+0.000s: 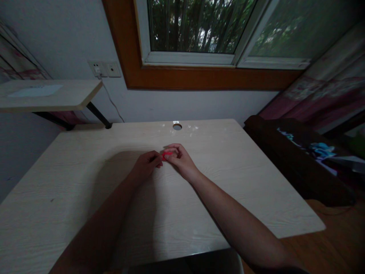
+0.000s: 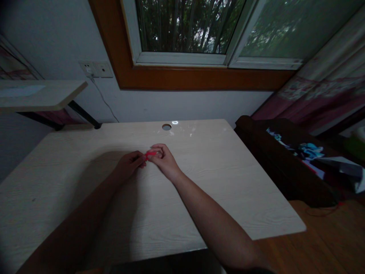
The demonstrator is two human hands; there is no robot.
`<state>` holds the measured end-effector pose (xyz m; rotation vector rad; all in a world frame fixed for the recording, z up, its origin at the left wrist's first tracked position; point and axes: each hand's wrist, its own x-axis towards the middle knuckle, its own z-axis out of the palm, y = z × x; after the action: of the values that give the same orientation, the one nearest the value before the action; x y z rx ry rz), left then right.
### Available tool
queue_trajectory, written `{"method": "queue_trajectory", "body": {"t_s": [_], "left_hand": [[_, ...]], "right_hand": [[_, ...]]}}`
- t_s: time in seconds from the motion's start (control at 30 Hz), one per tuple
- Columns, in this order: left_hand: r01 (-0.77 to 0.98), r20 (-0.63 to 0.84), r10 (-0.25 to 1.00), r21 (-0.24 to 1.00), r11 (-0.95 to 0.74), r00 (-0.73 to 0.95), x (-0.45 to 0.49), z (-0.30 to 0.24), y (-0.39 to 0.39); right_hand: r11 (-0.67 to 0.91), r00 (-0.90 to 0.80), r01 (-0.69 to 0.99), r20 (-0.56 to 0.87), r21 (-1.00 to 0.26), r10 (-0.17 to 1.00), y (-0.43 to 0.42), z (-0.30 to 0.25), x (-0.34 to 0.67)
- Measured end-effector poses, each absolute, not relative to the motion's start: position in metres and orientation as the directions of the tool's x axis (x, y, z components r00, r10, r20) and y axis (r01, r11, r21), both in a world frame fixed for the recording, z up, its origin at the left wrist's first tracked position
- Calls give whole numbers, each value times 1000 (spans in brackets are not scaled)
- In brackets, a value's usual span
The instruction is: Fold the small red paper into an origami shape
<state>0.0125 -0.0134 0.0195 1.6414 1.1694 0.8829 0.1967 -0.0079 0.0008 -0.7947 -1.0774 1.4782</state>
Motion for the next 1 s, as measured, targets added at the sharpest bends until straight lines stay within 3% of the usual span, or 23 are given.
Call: {"method": "queue_trajectory", "body": {"t_s": [1.0], "left_hand": [[264, 21, 965, 960, -92, 260, 11, 19, -12]], "right_hand": [[-15, -76, -436, 21, -900, 997, -9, 4, 194]]}}
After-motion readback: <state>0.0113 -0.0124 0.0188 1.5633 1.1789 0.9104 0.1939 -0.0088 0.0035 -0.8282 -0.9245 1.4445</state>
